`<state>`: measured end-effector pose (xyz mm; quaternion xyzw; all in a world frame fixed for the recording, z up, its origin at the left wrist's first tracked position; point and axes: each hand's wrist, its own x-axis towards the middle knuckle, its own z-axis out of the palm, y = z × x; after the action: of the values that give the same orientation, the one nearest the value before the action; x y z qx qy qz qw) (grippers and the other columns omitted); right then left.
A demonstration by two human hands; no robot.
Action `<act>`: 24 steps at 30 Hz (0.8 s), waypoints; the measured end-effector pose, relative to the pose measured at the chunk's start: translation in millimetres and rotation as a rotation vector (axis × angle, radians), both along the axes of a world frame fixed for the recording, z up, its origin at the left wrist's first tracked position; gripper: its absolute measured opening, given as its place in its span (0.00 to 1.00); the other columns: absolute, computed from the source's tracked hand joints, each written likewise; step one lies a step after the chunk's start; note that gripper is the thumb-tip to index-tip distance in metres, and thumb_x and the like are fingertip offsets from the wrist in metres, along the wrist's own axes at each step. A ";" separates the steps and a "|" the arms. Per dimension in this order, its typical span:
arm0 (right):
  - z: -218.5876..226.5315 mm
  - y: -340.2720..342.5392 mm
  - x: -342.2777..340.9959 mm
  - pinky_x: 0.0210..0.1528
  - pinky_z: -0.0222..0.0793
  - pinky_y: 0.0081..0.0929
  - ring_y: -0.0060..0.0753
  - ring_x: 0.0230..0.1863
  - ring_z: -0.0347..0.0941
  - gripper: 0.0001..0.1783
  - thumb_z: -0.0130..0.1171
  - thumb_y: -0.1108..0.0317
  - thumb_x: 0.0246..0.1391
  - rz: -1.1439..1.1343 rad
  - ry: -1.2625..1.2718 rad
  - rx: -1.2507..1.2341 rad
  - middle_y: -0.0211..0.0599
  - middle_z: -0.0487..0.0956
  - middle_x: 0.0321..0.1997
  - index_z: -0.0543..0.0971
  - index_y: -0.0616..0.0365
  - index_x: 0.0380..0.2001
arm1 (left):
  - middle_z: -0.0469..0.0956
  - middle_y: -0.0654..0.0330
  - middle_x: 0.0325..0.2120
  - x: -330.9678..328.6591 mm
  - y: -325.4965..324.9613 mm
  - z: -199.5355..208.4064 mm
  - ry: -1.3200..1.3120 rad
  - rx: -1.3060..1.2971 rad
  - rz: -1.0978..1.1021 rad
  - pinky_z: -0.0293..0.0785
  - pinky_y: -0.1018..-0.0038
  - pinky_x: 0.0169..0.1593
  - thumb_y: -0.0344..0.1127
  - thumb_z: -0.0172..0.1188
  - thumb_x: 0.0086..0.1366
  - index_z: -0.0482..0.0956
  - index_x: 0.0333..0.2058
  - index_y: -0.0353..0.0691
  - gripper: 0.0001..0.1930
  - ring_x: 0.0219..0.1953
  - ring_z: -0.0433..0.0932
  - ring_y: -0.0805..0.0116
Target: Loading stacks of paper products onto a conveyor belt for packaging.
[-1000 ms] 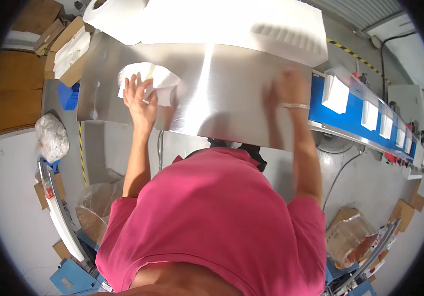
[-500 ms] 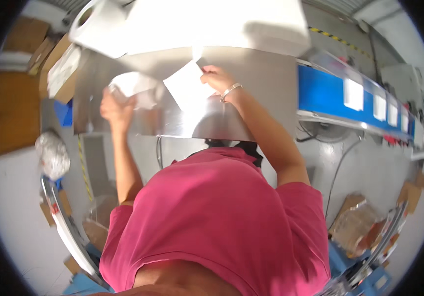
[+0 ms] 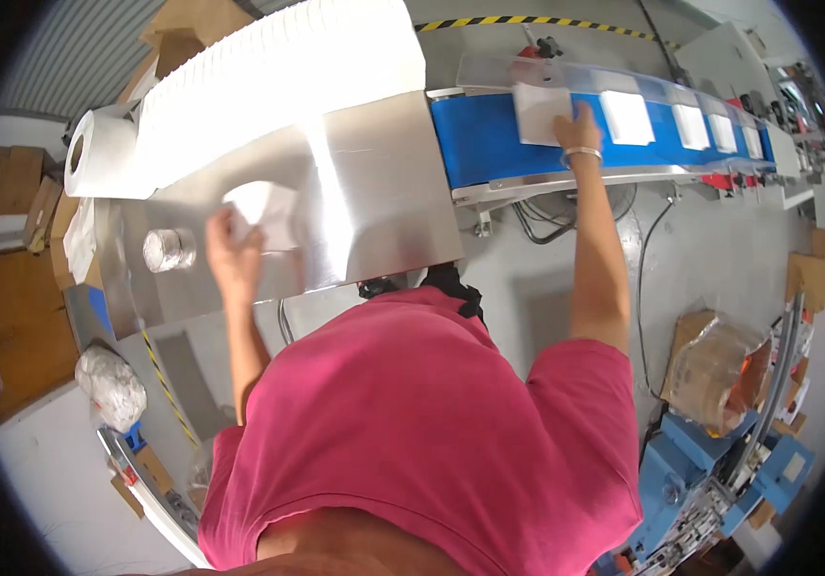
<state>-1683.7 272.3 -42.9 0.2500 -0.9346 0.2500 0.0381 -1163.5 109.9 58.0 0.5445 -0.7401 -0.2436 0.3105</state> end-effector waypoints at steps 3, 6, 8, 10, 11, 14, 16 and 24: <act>29.3 -4.4 39.3 0.39 0.71 0.45 0.54 0.36 0.75 0.27 0.55 0.65 0.46 0.246 0.487 -0.057 0.52 0.78 0.39 0.70 0.50 0.54 | 0.72 0.50 0.43 -66.1 42.8 7.3 -0.036 -0.063 -0.176 0.72 0.62 0.47 0.26 0.62 0.49 0.70 0.50 0.40 0.26 0.45 0.73 0.51; 76.1 -27.4 133.2 0.30 0.75 0.29 0.31 0.33 0.78 0.23 0.54 0.52 0.57 0.484 -1.083 -0.109 0.42 0.79 0.40 0.72 0.54 0.51 | 0.69 0.49 0.47 -100.7 69.5 5.0 -0.068 -0.042 -0.245 0.73 0.61 0.46 0.26 0.61 0.51 0.71 0.53 0.48 0.28 0.45 0.72 0.49; 93.4 -40.3 185.3 0.33 0.76 0.24 0.26 0.35 0.77 0.25 0.51 0.47 0.59 0.510 -1.349 -0.139 0.39 0.79 0.39 0.73 0.55 0.50 | 0.68 0.48 0.48 -108.0 75.2 1.0 -0.090 -0.026 -0.250 0.73 0.62 0.46 0.26 0.62 0.51 0.72 0.53 0.48 0.27 0.46 0.72 0.49; 96.6 -53.7 210.4 0.35 0.76 0.23 0.25 0.34 0.77 0.27 0.52 0.45 0.58 0.552 -1.320 -0.105 0.37 0.79 0.38 0.74 0.56 0.49 | 0.67 0.50 0.50 -110.3 78.9 -5.2 -0.077 -0.143 -0.247 0.74 0.64 0.47 0.29 0.63 0.53 0.75 0.52 0.51 0.25 0.47 0.73 0.52; 99.4 -59.2 216.8 0.35 0.76 0.23 0.25 0.34 0.77 0.27 0.52 0.45 0.58 0.555 -1.323 -0.108 0.37 0.79 0.38 0.74 0.56 0.49 | 0.67 0.50 0.50 -112.2 79.7 -3.8 -0.081 -0.145 -0.246 0.74 0.64 0.47 0.29 0.63 0.53 0.75 0.52 0.51 0.25 0.47 0.73 0.52; 102.0 -70.6 224.3 0.33 0.76 0.20 0.22 0.33 0.76 0.31 0.54 0.41 0.55 0.658 -1.173 -0.032 0.33 0.79 0.34 0.76 0.58 0.47 | 0.67 0.50 0.51 -114.9 82.6 0.3 -0.006 -0.055 -0.170 0.74 0.63 0.47 0.29 0.63 0.53 0.76 0.50 0.51 0.23 0.49 0.72 0.52; 104.3 -73.8 223.3 0.32 0.76 0.20 0.22 0.33 0.76 0.31 0.55 0.40 0.54 0.679 -1.131 -0.013 0.33 0.79 0.33 0.76 0.59 0.46 | 0.65 0.42 0.52 -114.5 84.3 -1.5 -0.028 -0.083 -0.228 0.73 0.61 0.49 0.26 0.63 0.53 0.76 0.50 0.46 0.23 0.50 0.70 0.46; 110.2 -80.7 214.8 0.32 0.77 0.23 0.26 0.32 0.77 0.29 0.60 0.49 0.51 0.696 -1.114 0.108 0.40 0.79 0.33 0.75 0.63 0.47 | 0.62 0.36 0.53 -119.3 88.6 -0.6 -0.059 -0.095 -0.289 0.70 0.59 0.51 0.32 0.65 0.54 0.77 0.48 0.45 0.21 0.53 0.66 0.40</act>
<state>-1468.8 191.6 67.3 0.3724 -0.6902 0.2926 -0.5471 -1282.7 198.6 57.4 0.4240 -0.8302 -0.2344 0.2757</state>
